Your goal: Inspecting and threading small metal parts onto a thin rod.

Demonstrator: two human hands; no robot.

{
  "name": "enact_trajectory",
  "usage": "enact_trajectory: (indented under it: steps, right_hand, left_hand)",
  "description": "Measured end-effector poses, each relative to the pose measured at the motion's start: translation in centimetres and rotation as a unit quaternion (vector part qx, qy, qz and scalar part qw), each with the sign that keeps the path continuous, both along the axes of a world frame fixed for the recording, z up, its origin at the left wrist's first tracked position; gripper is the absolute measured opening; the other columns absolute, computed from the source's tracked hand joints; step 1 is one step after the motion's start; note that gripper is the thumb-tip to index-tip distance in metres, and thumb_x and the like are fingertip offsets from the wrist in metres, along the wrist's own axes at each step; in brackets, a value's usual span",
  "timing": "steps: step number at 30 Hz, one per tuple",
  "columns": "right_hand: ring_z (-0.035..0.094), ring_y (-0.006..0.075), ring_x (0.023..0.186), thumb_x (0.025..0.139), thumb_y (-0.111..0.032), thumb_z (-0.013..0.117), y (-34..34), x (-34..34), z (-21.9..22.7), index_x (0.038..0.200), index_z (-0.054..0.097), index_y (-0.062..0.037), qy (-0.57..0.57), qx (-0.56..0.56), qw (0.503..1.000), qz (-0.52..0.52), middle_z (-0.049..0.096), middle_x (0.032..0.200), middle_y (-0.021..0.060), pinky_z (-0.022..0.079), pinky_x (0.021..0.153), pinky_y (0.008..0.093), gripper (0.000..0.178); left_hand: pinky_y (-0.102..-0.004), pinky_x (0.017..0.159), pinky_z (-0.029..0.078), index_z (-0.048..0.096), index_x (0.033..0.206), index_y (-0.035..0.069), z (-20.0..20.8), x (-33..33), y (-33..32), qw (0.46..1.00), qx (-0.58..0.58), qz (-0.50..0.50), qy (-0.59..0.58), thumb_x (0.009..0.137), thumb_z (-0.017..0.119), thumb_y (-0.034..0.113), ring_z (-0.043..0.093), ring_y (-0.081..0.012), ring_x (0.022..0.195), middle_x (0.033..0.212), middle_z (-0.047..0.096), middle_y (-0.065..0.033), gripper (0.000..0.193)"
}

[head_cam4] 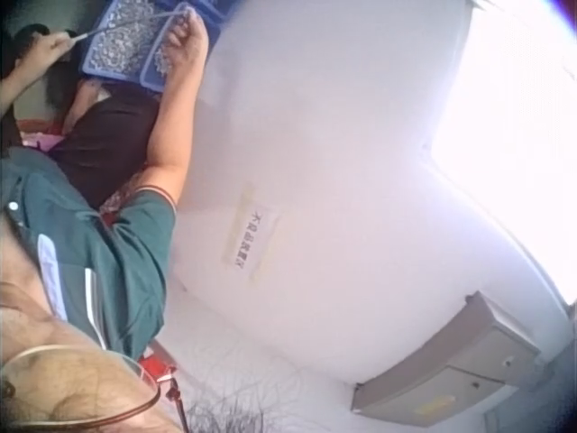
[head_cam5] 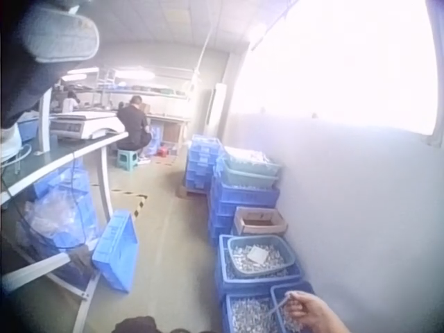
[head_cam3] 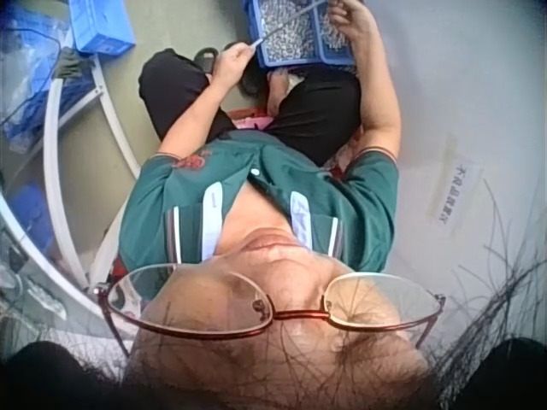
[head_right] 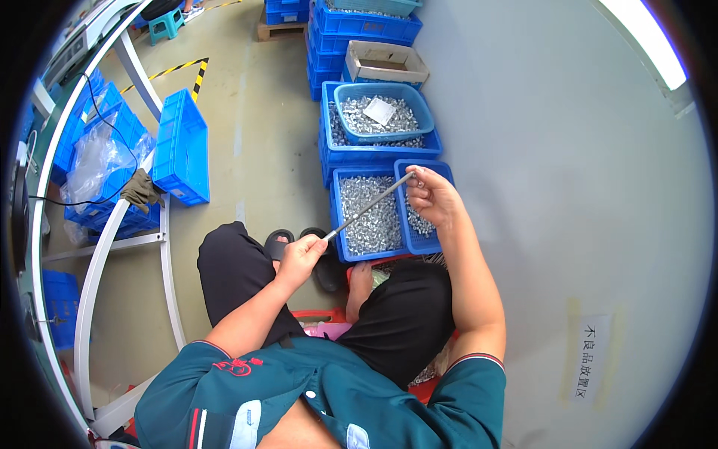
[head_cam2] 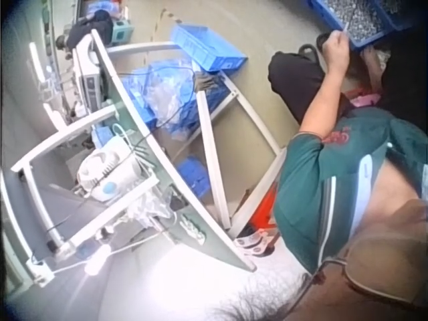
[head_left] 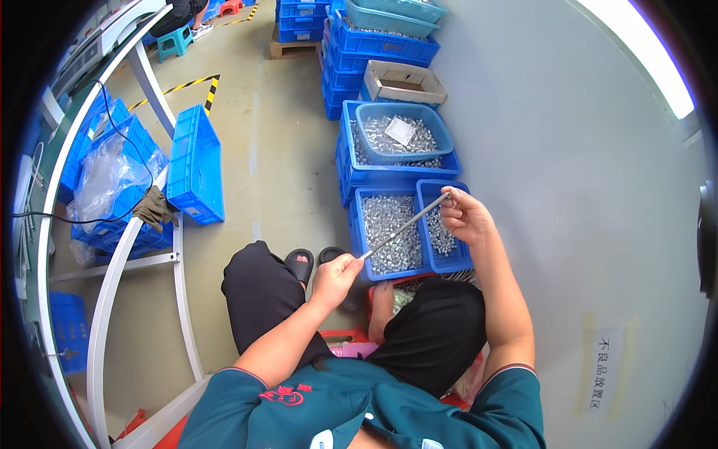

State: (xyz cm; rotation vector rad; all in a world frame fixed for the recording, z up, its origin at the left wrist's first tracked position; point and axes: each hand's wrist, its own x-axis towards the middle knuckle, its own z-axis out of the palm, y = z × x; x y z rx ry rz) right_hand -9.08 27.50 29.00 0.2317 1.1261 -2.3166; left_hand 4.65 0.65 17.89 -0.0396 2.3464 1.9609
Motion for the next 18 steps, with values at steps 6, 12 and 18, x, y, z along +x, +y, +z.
enact_trajectory:
  steps: [6,12,18]
  right_hand:
    - [0.034,0.0030,0.048,0.084,-0.010,0.061,-0.8,0.7,1.6,0.091,0.059,-0.0005,0.073,0.144,0.987,0.006,0.046,0.064,-0.0018,0.025,0.039,0.0163,0.013]
    - [0.031,0.0025,0.046,0.081,-0.011,0.064,-4.7,2.4,2.2,0.088,0.058,-0.0028,0.076,0.281,0.951,0.109,0.042,0.061,-0.0049,0.021,0.040,0.0185,0.012]
    - [0.036,0.0050,0.054,0.083,0.000,0.052,-7.6,3.4,-0.1,0.111,0.050,0.0039,-0.034,0.237,0.919,0.312,0.047,0.074,0.0018,0.027,0.044,0.0191,0.028]
  left_hand:
    - [-0.0323,0.049,0.038,0.058,0.077,0.005,0.4,0.2,-0.5,0.997,-0.063,0.014,0.032,0.088,0.054,0.035,0.049,-0.0177,0.049,0.054,0.048,-0.0090,0.032]
    - [-0.0320,0.049,0.037,0.058,0.077,0.005,0.2,-0.3,0.2,0.999,0.001,0.017,0.033,0.087,0.055,0.033,0.048,-0.0159,0.048,0.054,0.049,-0.0086,0.029]
    - [-0.0263,0.047,0.032,0.055,0.075,0.002,-0.5,-1.4,0.7,0.995,0.095,0.034,0.008,0.090,0.054,0.027,0.037,-0.0055,0.051,0.053,0.041,0.0017,0.029]
